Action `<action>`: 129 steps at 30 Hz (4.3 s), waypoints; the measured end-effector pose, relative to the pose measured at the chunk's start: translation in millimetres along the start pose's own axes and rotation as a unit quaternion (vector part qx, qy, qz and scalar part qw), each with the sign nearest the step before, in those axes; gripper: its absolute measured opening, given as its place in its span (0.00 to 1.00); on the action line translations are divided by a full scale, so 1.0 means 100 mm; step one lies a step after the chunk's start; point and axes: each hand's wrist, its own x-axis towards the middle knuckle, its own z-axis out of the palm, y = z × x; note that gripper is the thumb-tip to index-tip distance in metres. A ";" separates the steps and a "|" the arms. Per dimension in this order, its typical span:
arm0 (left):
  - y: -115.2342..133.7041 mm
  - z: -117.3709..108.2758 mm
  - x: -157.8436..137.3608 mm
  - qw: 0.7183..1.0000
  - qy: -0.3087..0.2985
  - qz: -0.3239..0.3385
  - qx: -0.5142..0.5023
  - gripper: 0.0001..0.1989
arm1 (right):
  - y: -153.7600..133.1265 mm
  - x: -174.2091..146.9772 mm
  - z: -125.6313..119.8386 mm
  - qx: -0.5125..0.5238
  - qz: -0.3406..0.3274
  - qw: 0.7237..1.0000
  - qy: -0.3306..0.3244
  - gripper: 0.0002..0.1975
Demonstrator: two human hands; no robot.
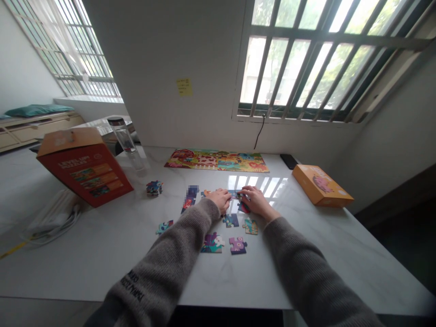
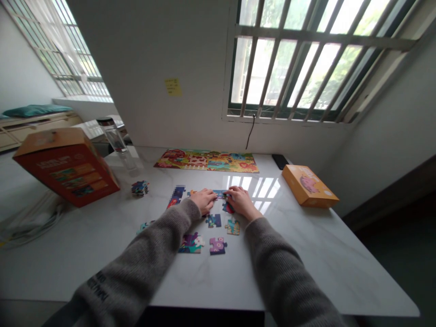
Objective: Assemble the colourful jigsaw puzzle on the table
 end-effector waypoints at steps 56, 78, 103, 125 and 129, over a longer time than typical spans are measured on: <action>-0.31 -0.01 -0.01 0.993 0.037 0.009 -0.109 0.14 | -0.01 -0.44 -0.44 0.014 0.044 0.994 -0.104 0.19; -0.36 -0.15 -0.62 0.998 -0.037 0.020 -0.049 0.23 | -0.08 -0.47 -0.61 -0.021 0.092 0.980 -0.176 0.11; -0.04 -0.20 -0.64 0.978 0.187 0.073 -0.062 0.40 | -0.95 -0.30 -0.20 0.493 0.065 0.867 0.019 0.16; -0.09 -0.22 -0.66 0.987 0.144 0.073 -0.004 0.23 | -0.85 -0.37 -0.40 0.290 -0.039 0.955 0.035 0.08; -0.11 -0.21 -0.67 0.988 0.140 0.063 0.003 0.23 | -0.84 -0.39 -0.47 0.233 -0.120 0.965 0.030 0.14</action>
